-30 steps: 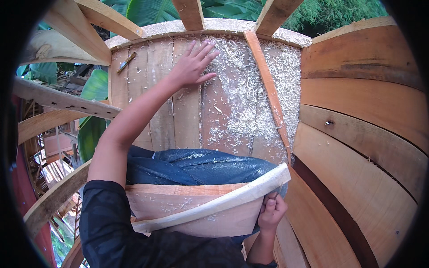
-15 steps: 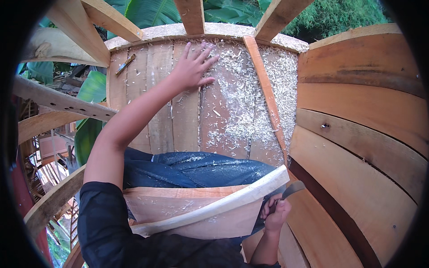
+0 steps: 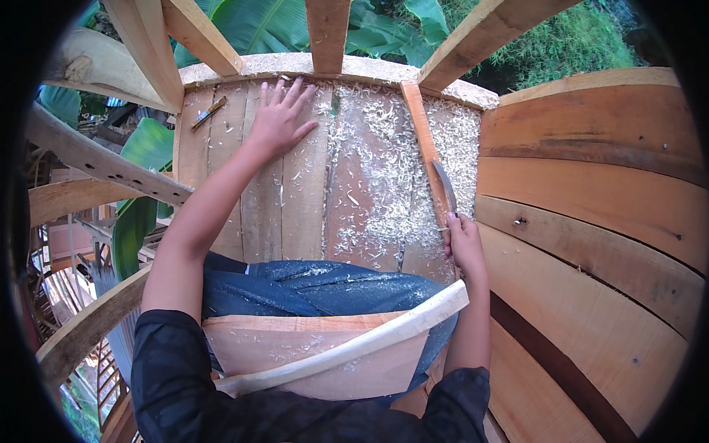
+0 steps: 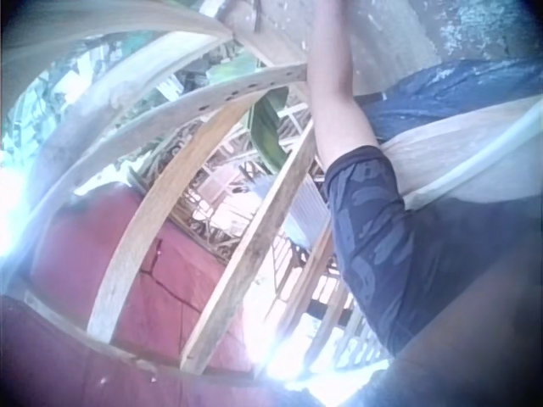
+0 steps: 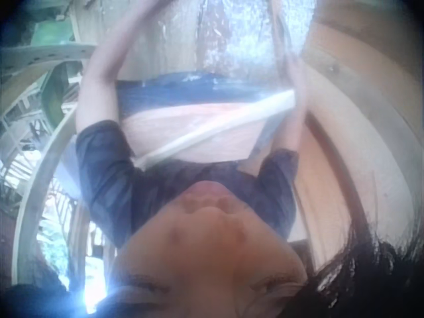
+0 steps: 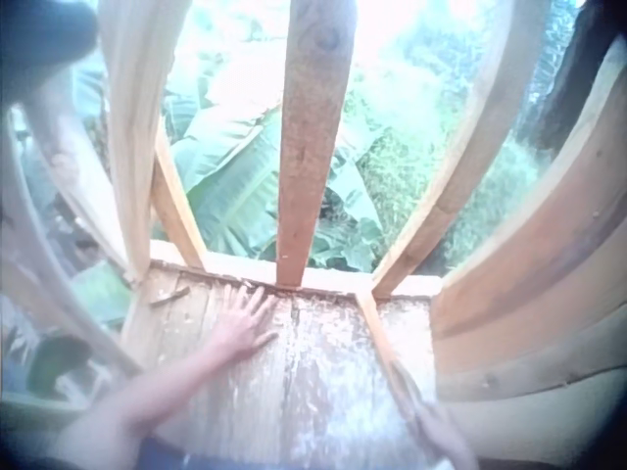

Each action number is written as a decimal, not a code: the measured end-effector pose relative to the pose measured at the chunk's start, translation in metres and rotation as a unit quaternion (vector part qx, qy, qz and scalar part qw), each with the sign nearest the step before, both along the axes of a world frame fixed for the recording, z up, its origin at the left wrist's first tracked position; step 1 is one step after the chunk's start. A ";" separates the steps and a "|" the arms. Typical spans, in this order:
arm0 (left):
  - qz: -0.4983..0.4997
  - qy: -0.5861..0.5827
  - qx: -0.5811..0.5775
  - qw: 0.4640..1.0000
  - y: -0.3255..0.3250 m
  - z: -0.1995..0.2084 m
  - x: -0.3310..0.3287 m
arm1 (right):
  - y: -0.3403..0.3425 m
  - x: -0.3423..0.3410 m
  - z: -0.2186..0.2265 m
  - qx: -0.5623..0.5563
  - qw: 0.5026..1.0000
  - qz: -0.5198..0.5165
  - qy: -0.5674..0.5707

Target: The person carves a long, thin piece of wood using a curved knife, producing wood shavings. They then wipe the wooden platform with their hands to clear away the shavings.

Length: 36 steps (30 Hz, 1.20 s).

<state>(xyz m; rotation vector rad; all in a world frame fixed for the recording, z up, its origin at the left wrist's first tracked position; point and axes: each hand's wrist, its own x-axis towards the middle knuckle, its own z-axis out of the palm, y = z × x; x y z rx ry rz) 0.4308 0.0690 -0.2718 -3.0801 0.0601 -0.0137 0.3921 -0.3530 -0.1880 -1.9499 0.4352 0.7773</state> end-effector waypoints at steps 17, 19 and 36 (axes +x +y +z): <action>-0.079 -0.105 -0.117 0.984 -0.024 -0.020 -0.004 | -0.017 0.016 -0.055 -0.123 0.987 -0.007 -0.103; -0.011 -0.088 -0.190 0.978 -0.017 -0.023 -0.009 | -0.019 0.015 -0.056 -0.133 0.986 0.004 -0.101; -0.249 0.026 -0.118 0.961 0.019 -0.015 -0.051 | 0.061 0.017 -0.011 -0.218 0.833 0.451 -0.235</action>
